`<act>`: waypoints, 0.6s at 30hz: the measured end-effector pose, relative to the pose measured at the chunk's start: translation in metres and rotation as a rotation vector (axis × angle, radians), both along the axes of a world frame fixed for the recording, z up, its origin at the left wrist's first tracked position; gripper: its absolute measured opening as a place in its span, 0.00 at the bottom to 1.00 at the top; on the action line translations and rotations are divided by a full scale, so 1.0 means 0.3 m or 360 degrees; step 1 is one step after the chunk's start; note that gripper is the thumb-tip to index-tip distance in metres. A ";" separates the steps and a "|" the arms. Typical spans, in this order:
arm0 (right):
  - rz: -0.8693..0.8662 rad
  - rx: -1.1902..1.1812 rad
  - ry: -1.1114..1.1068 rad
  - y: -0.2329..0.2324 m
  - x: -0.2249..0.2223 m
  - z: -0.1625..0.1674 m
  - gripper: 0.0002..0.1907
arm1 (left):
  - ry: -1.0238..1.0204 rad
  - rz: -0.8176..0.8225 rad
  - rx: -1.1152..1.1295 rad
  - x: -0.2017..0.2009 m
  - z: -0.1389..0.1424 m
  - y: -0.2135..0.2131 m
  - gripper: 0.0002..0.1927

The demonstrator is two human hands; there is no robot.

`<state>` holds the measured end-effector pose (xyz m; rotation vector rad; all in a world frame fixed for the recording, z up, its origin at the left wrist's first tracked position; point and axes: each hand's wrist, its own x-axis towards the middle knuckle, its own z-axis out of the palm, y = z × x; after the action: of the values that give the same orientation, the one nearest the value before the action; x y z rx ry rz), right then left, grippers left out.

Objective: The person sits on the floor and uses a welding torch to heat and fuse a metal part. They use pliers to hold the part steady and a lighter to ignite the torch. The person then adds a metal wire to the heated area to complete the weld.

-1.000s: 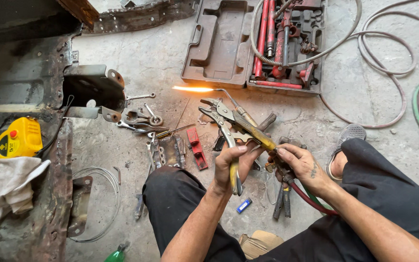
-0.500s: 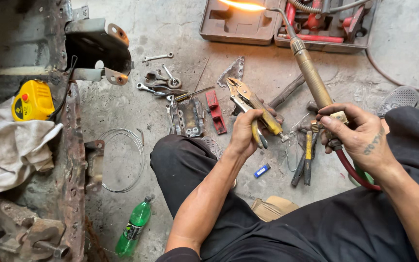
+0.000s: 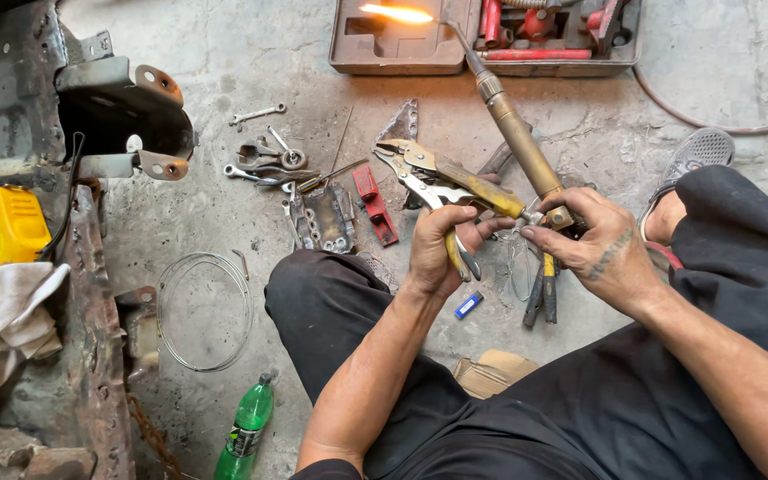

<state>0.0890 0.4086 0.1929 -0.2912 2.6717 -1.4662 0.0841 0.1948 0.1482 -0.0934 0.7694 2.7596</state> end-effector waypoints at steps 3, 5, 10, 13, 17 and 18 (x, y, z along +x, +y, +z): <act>0.0001 0.0024 -0.0001 0.004 -0.002 -0.010 0.18 | 0.0065 -0.0025 0.0002 0.015 0.024 0.006 0.26; 0.0021 -0.0029 -0.0088 0.007 -0.002 -0.015 0.16 | 0.0091 -0.0032 0.0023 0.019 0.045 0.001 0.28; -0.0160 -0.0390 -0.0750 0.004 -0.008 -0.021 0.15 | 0.0127 -0.0066 0.0207 0.034 0.092 -0.008 0.37; -0.0167 -0.0490 -0.0773 -0.002 -0.008 -0.012 0.15 | 0.0153 -0.0053 0.0150 0.035 0.080 -0.004 0.36; -0.0128 -0.0538 -0.0630 0.008 -0.018 0.020 0.18 | -0.0012 -0.0012 0.0158 0.012 -0.012 -0.025 0.30; -0.0138 -0.0576 -0.0624 0.016 -0.019 0.029 0.18 | -0.0111 -0.0035 0.0130 -0.005 -0.050 -0.035 0.29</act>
<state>0.0832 0.4133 0.2017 0.0885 2.1340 -1.8106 0.0824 0.1844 0.1332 -0.1627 0.6352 2.7472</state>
